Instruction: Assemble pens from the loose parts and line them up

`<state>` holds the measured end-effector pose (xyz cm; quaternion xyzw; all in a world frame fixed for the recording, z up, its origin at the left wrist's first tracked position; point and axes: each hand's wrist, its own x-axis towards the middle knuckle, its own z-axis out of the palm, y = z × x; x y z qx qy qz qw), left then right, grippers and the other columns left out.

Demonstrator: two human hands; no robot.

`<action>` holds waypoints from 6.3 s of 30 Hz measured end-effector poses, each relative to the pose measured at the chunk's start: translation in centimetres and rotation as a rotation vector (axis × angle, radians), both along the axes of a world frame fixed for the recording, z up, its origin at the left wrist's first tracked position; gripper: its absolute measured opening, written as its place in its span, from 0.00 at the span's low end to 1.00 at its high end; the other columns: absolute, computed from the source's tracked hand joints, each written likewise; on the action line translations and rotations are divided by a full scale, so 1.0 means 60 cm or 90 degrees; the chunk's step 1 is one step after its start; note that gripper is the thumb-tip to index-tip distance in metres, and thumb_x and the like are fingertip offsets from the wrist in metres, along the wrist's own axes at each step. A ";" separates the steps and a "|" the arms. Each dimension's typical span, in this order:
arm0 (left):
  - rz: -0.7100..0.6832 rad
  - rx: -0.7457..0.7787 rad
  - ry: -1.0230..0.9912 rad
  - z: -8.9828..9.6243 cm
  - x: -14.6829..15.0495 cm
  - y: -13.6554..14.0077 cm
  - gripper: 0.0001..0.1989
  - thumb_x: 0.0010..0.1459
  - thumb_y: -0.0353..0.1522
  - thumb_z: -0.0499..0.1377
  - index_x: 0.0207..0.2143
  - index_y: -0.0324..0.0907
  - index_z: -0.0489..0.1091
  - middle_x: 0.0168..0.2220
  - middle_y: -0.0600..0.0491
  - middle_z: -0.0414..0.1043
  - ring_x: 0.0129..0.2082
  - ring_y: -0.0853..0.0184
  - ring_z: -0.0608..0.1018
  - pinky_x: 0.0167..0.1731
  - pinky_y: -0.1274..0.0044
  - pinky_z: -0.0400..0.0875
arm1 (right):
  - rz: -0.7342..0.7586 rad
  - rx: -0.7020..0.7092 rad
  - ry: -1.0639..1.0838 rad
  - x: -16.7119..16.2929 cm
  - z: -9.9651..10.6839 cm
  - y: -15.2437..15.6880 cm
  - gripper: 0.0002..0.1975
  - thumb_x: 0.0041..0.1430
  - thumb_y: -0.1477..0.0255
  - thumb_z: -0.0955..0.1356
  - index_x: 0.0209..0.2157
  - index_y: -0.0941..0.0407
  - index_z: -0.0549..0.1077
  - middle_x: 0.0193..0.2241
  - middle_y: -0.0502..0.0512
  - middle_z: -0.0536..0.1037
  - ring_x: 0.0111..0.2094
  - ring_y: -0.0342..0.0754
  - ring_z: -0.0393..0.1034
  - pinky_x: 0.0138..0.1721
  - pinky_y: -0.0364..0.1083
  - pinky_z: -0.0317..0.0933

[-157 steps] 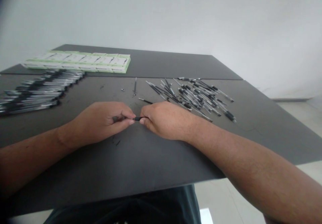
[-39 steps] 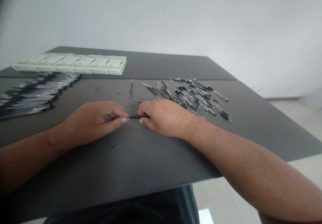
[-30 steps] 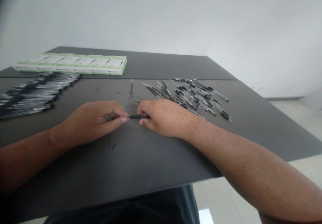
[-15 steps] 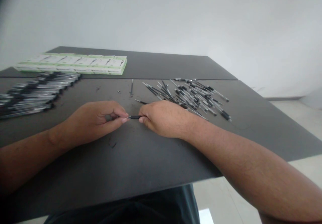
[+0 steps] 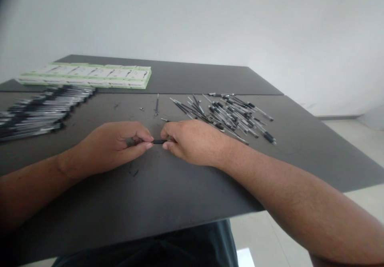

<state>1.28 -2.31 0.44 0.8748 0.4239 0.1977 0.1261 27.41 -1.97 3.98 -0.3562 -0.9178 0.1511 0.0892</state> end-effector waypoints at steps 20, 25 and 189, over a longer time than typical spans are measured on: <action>0.000 -0.005 0.008 0.003 0.001 0.002 0.12 0.64 0.42 0.57 0.38 0.48 0.78 0.35 0.54 0.83 0.34 0.63 0.82 0.36 0.72 0.71 | -0.005 -0.004 -0.022 0.001 0.003 0.000 0.11 0.71 0.70 0.70 0.51 0.56 0.79 0.42 0.56 0.85 0.41 0.50 0.77 0.42 0.46 0.61; 0.007 -0.008 0.016 0.002 0.000 0.003 0.12 0.64 0.42 0.57 0.39 0.48 0.79 0.36 0.54 0.83 0.35 0.63 0.82 0.36 0.73 0.71 | 0.004 -0.006 -0.048 0.001 0.004 -0.002 0.10 0.73 0.70 0.67 0.47 0.56 0.81 0.40 0.55 0.85 0.40 0.50 0.77 0.41 0.46 0.60; 0.000 -0.017 0.022 0.008 0.002 0.000 0.12 0.64 0.41 0.57 0.39 0.48 0.78 0.35 0.54 0.84 0.34 0.64 0.82 0.35 0.73 0.71 | 0.038 0.000 -0.020 0.004 0.000 0.003 0.14 0.74 0.71 0.66 0.54 0.56 0.80 0.47 0.58 0.86 0.47 0.53 0.80 0.47 0.48 0.65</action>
